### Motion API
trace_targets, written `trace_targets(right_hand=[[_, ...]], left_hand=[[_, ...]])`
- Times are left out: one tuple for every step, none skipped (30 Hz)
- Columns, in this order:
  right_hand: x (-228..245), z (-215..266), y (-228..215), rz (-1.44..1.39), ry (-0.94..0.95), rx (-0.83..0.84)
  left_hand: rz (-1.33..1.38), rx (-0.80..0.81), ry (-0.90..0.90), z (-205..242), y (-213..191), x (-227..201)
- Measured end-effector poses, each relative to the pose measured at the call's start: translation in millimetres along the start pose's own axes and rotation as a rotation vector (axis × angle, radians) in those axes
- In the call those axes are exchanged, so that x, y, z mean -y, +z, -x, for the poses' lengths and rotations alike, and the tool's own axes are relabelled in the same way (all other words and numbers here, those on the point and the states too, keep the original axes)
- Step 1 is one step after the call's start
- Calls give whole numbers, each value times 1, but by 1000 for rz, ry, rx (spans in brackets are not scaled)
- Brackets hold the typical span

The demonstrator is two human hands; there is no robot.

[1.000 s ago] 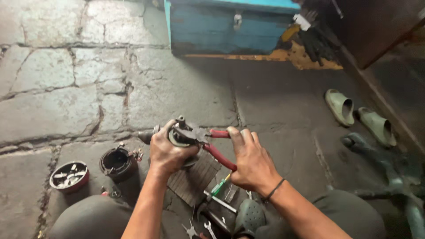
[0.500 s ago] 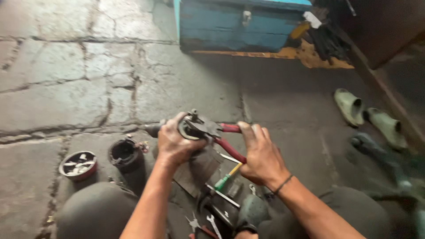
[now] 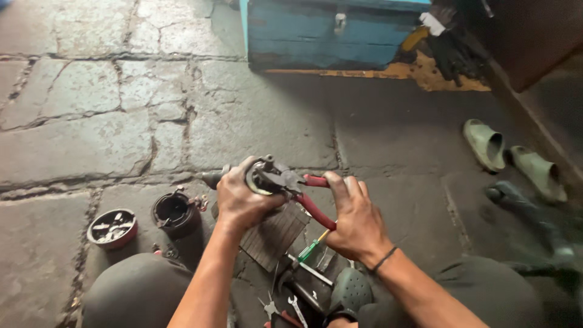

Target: The person sits on the floor and uses pliers to manipulate a small metal component on a cylindrical motor part. They repeatedly grip and twist the component while holding the motor steady with their other hand.

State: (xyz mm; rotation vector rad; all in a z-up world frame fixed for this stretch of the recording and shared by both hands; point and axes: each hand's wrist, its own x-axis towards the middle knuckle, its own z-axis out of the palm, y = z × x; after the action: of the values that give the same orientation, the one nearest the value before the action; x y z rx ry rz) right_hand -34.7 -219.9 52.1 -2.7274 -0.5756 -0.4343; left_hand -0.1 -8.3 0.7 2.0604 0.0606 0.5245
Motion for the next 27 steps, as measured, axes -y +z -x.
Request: trace_targets(right_hand=[[-4,0,-5,28,0,31],[-7,-1,-13,57,0,62],[-8,-6,-20,115,19,130],[-9,-14,-29,175,39,198],[-8,-19,-36,231,56,270],[-9,-21,-44,238,26,242],[-11,-22,-50,237,-6,217],[-11,-24,-52,237,-38,191],[-6,-24,-46,201,-38,166],[2,-20,-36,165,-39,141],[5,-21,-31,135,-38,114],[5,-26,-30,129,-40,116],[4,-23,-30,121,-33,127],[4,-20,-30,114,-27,138],[2,-20,-31,133,-34,176],[1,-23,-29,151,-42,214],[-2,-26,-30,175,-48,249],[-6,-27,-32,162,-82,253],[-8,-27,-32,141,-118,265],[-11,-27,-33,120,-154,276],[-15,-26,-32,114,-185,283],[-19,-26,-32,107,-216,288],[-23,-29,-32,98,-252,287],[-28,-31,-33,85,-283,275],[-33,-32,-34,69,-314,264],[-37,-33,-35,53,-345,253],[-41,-34,-37,49,-363,240]], left_hand=[[96,10,-44,4,1,0],[193,21,-89,8,3,1],[271,26,-110,8,5,1],[350,31,-132,8,8,2],[426,33,-158,8,10,5],[393,8,-117,8,12,7],[353,-17,-80,9,15,10],[312,-43,-43,10,16,12],[250,-86,40,10,16,14],[186,-128,122,11,15,15],[127,-169,207,9,14,14],[217,-128,125,4,13,14],[307,-75,34,7,11,14],[396,-22,-56,10,11,13],[418,-21,-75,11,12,12],[439,-21,-94,11,10,12],[466,-20,-110,10,10,12],[421,-34,-65,8,11,12],[371,-51,-28,9,10,13],[321,-67,10,10,11,13],[468,-27,-50,13,13,12],[614,11,-112,15,14,10],[755,43,-170,15,13,8],[650,37,-154,15,12,6],[543,30,-139,16,11,3],[435,24,-125,17,10,0],[400,26,-106,17,10,-3]])
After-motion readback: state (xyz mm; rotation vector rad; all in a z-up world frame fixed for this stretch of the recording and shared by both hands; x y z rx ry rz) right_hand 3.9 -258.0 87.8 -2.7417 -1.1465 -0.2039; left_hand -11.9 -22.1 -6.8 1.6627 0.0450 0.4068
